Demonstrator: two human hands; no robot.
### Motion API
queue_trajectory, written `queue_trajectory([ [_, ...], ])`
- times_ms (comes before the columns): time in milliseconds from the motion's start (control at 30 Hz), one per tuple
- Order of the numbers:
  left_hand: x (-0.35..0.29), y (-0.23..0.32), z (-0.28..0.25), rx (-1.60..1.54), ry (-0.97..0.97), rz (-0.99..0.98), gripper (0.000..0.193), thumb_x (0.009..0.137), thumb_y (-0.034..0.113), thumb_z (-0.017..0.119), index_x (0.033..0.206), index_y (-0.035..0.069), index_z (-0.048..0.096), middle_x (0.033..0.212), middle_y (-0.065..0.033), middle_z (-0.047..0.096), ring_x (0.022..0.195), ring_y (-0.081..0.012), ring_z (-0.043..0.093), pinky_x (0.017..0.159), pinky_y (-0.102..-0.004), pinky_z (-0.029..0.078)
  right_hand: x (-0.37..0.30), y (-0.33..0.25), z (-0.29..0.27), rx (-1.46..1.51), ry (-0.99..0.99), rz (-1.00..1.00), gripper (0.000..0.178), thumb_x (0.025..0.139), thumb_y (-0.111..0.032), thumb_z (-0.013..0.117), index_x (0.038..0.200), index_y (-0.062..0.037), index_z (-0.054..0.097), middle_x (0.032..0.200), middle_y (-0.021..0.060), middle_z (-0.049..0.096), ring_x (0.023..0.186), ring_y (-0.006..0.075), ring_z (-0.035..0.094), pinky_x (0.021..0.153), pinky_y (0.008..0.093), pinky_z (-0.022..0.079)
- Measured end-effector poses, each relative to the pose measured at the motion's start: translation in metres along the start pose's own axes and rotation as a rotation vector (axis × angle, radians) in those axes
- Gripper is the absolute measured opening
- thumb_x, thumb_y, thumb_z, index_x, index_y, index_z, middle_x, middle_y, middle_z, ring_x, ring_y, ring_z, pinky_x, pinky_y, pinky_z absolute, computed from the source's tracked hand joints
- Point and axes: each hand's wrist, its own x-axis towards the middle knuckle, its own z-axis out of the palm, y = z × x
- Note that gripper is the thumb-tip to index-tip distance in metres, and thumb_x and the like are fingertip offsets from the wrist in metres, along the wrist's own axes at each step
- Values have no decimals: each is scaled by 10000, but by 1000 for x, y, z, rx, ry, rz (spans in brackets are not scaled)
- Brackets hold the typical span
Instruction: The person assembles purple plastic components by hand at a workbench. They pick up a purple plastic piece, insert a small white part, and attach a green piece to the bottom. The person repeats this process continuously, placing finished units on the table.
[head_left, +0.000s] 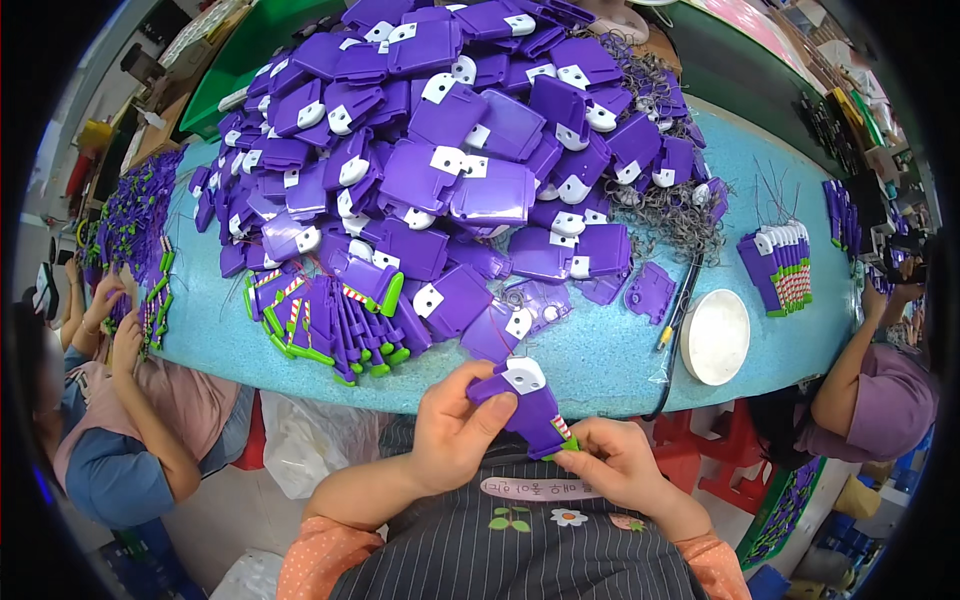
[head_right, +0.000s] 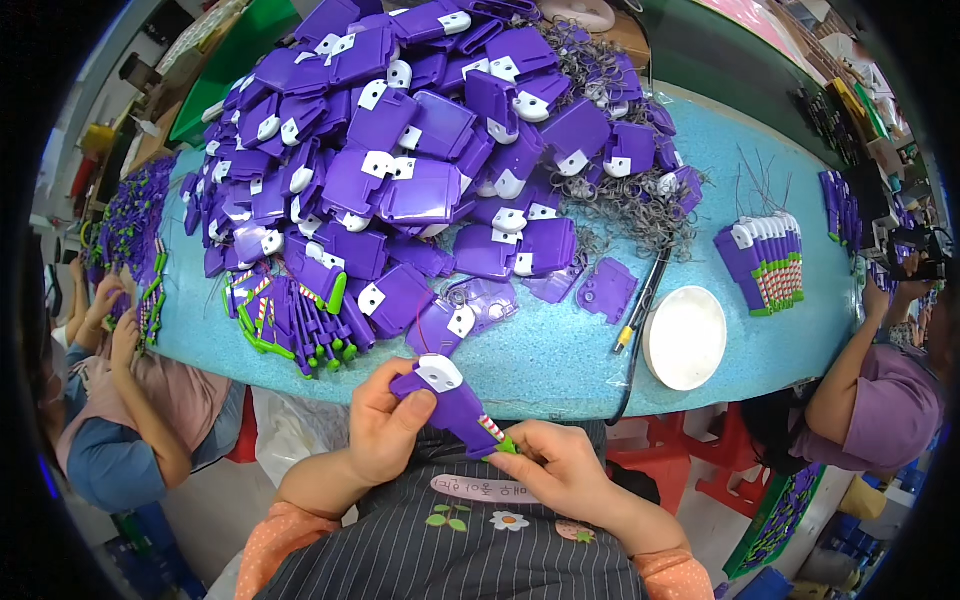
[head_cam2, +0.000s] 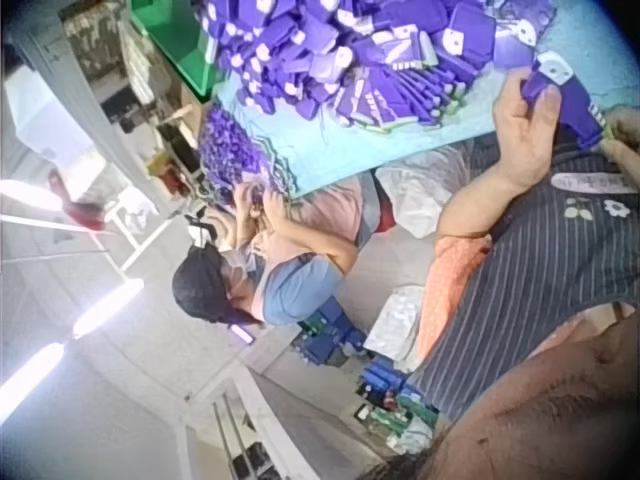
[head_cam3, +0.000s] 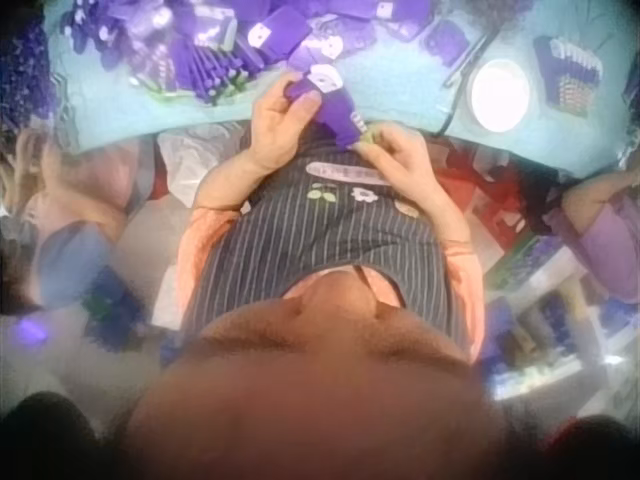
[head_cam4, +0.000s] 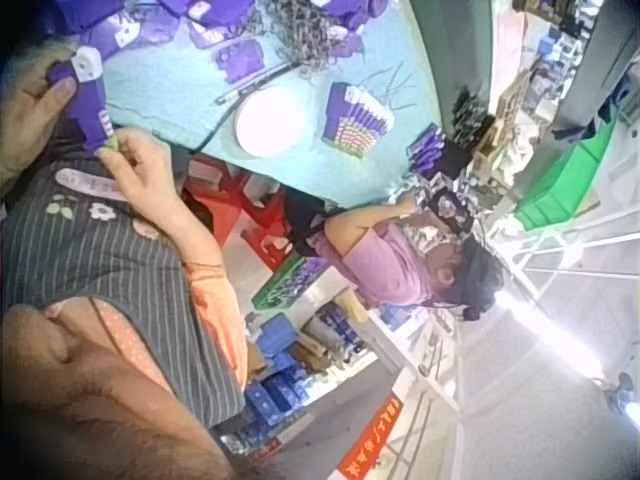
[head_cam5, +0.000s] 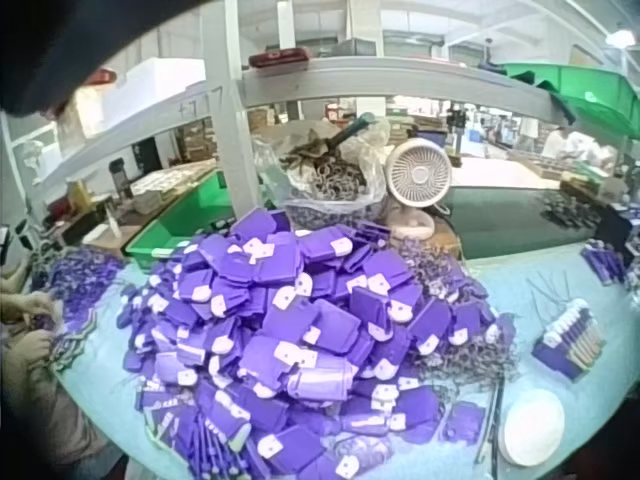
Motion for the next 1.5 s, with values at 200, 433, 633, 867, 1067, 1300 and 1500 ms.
queue_trajectory([
  [200, -11, -14, 3, 191, -59, -7, 187, 904, 131, 571, 989, -31, 533, 823, -31, 586, 710, -57, 506, 607, -215, 422, 0, 7, 10, 78, 8, -2, 128, 843, -104, 631, 890, 12, 606, 684, 37, 550, 558, 85, 472, 507, 250, 372],
  [433, -17, -19, 17, 128, 23, -12, 148, 903, 87, 560, 990, -29, 532, 831, -34, 582, 736, -55, 504, 637, -216, 423, 12, 7, 6, -11, -71, -146, 149, 886, -136, 555, 834, 2, 574, 735, 90, 522, 631, 195, 497, 556, 309, 386],
  [633, -11, -23, 13, 531, -186, 235, 243, 842, 102, 616, 1011, -33, 505, 912, -146, 559, 801, -234, 546, 705, -337, 444, 12, 3, 7, -215, 20, -288, 134, 860, -114, 597, 904, 9, 568, 745, 108, 541, 682, 266, 551, 615, 311, 441],
  [867, 19, 18, 6, 1506, 11, 419, 496, 687, 119, 736, 1071, -65, 481, 976, -197, 527, 876, -353, 531, 782, -412, 436, -12, -44, -76, -101, 800, -421, 252, 788, -60, 662, 998, 13, 544, 873, 44, 608, 782, 103, 563, 693, 252, 462],
  [1067, 28, 2, 0, 1684, 40, 556, 383, 648, 53, 680, 992, -65, 558, 944, -185, 592, 839, -296, 558, 723, -382, 461, 31, -11, -212, -941, 940, -310, 213, 773, -88, 680, 935, 13, 585, 777, 82, 582, 728, 197, 544, 675, 308, 428],
  [1300, 26, 7, -12, 1663, 26, 588, 387, 661, -28, 630, 1037, -69, 544, 925, -190, 603, 812, -318, 580, 719, -377, 470, 26, 14, -224, -1308, 1273, -293, 235, 710, -83, 717, 827, -16, 525, 889, 101, 538, 821, 271, 515, 723, 363, 408],
  [1500, -6, 23, -14, 720, 46, 87, 255, 849, -6, 556, 1094, -66, 529, 999, -168, 620, 889, -212, 609, 778, -300, 475, 1, -8, -105, -361, 957, -414, 146, 749, -6, 659, 727, -12, 514, 695, 64, 541, 642, 150, 510, 605, 264, 399],
])
